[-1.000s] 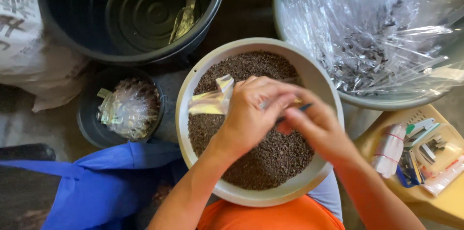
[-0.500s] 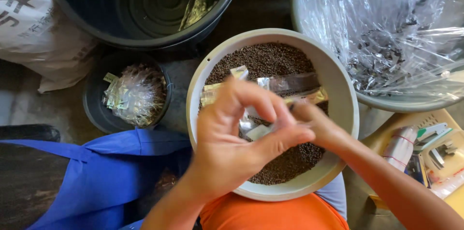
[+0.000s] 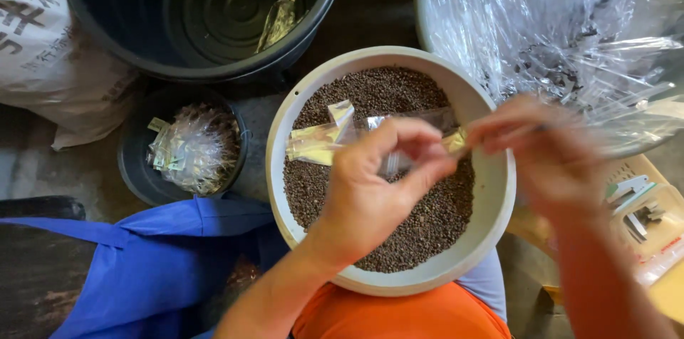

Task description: The person fills small plastic bags with brown pellets from a bowl by hand and arranges the bags within the bowl.

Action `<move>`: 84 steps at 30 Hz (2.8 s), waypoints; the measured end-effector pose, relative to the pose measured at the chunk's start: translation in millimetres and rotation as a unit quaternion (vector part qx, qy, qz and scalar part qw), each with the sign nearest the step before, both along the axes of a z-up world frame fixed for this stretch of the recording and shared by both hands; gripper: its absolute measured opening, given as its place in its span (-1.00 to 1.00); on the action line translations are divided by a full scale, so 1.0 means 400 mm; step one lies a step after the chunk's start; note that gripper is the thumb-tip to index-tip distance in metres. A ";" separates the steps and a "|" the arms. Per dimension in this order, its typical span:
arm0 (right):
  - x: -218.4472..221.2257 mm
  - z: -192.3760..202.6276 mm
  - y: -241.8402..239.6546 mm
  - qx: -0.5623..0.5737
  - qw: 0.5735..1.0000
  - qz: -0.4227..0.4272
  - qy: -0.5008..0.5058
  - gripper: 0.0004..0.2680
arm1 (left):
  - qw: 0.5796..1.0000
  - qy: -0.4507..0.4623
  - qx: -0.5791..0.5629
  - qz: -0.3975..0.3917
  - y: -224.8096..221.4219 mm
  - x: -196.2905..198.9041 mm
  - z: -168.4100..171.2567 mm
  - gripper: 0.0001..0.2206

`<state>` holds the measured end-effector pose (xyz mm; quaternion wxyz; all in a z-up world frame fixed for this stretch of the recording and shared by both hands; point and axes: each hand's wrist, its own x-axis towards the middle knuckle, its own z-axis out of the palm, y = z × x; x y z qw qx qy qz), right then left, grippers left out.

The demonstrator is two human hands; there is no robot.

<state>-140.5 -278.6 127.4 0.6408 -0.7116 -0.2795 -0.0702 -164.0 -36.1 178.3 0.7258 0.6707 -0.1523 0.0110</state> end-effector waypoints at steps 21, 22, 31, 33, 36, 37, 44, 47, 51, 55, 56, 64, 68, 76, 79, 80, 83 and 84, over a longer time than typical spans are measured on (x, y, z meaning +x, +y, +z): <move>-0.103 0.028 0.054 -0.130 0.983 -0.083 0.097 -0.85 | 0.915 -0.176 0.318 0.172 0.013 0.102 -0.168 -0.88; -0.100 0.025 0.077 -0.128 0.983 -0.085 0.097 -0.85 | 0.915 -0.177 0.320 0.171 0.009 0.101 -0.156 -0.88; -0.096 0.030 0.110 -0.224 0.973 0.058 0.004 -0.64 | 0.981 -0.044 0.164 0.093 -0.009 0.098 -0.128 -0.76; -0.096 0.033 0.116 -0.168 0.984 0.049 -0.024 -0.93 | 0.941 -0.108 0.308 0.094 -0.020 0.097 -0.172 -0.68; -0.066 0.038 0.130 -0.087 0.970 -0.167 0.156 -0.81 | 0.952 -0.162 0.257 0.039 -0.056 0.059 -0.135 -0.67; -0.048 -0.011 0.131 -0.086 0.969 -0.169 0.156 -0.81 | 0.952 -0.162 0.256 0.038 -0.068 0.057 -0.146 -0.67; -0.022 -0.139 0.137 0.130 0.945 -0.157 0.255 -0.90 | 0.866 -0.342 0.295 0.214 -0.086 0.075 -0.198 -0.87; -0.036 -0.145 0.123 0.044 0.961 -0.138 0.236 -0.90 | 0.909 -0.270 0.278 0.155 -0.052 0.074 -0.197 -0.92; -0.029 -0.111 0.074 0.092 0.943 -0.151 0.281 -0.88 | 0.986 -0.096 0.135 -0.024 -0.027 0.026 -0.127 -0.83; -0.077 -0.096 0.081 0.134 0.912 -0.063 0.382 -0.88 | 0.985 -0.097 0.138 0.043 -0.023 0.066 -0.209 -0.90; -0.066 -0.089 0.082 0.094 0.923 -0.058 0.369 -0.89 | 0.980 -0.116 0.160 0.038 -0.023 0.068 -0.212 -0.91; -0.036 -0.031 0.156 0.002 0.966 -0.097 0.238 -0.75 | 0.993 -0.093 0.074 0.014 -0.034 0.105 -0.136 -0.95; -0.067 -0.034 0.138 -0.099 0.974 -0.129 0.161 -0.92 | 0.989 -0.098 0.033 0.102 0.042 0.159 -0.043 -0.93; 0.010 -0.161 -0.139 -0.337 0.895 -0.291 0.022 -0.87 | 0.987 -0.089 -0.058 0.123 -0.050 0.205 -0.084 -0.87; 0.102 -0.257 -0.266 -0.140 0.922 -0.336 0.135 -0.97 | 0.964 -0.201 0.138 0.106 -0.160 0.169 -0.180 -0.95; 0.124 -0.305 -0.306 -0.211 0.898 -0.373 0.104 -0.96 | 0.922 -0.223 0.310 0.059 -0.195 0.154 -0.236 -0.93; 0.143 -0.411 -0.388 -0.314 0.848 -0.421 0.071 -0.90 | 0.835 -0.246 0.491 0.031 -0.260 0.112 -0.348 -0.87; 0.148 -0.439 -0.409 -0.345 0.828 -0.437 0.066 -0.87 | 0.820 -0.259 0.507 0.052 -0.275 0.104 -0.375 -0.81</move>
